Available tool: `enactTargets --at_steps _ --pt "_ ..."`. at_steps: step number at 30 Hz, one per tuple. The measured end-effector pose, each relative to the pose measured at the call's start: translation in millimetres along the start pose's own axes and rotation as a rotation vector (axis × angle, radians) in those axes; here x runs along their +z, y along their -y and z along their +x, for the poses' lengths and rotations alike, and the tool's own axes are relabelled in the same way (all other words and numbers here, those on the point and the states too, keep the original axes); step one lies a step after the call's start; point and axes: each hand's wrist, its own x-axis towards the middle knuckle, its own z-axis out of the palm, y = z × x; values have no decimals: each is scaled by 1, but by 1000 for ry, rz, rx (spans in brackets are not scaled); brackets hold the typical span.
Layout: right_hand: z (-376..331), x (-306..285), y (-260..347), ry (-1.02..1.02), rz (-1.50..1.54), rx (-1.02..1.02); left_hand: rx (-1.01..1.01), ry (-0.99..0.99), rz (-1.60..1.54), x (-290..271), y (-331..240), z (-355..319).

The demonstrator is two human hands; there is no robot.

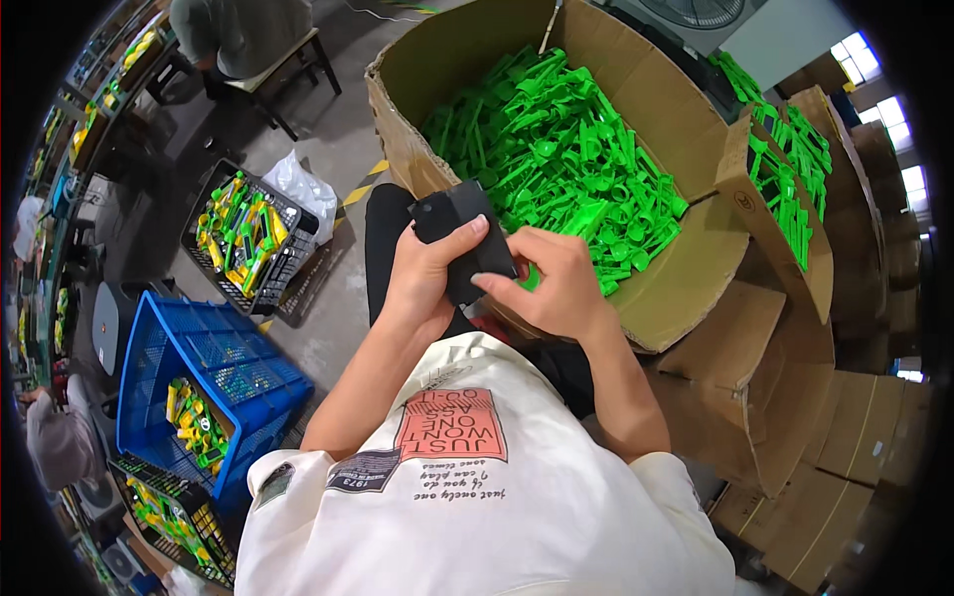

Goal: The person assembles toy parts by taking green plastic casings from a box, fitting black components into them by hand, and placing the assembled pieces into an adjacent box.

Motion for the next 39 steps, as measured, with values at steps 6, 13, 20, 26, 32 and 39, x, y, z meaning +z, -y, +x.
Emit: enactTargets --at_steps 6,13,20,26,32,39 --pt "-1 15 14 -423 392 309 61 -50 13 -30 17 1" --pt "-30 41 1 -613 253 110 -87 -135 125 -35 59 -19" --pt "-42 43 -10 -514 259 152 -229 -12 163 -22 56 -10" --pt "-43 -9 4 -697 296 303 -118 -156 256 -41 66 -6" --pt "-41 -8 -4 -729 94 306 -98 -253 216 -45 68 -11" --pt "-44 12 -4 -604 -164 131 -55 -307 189 -43 72 -11"
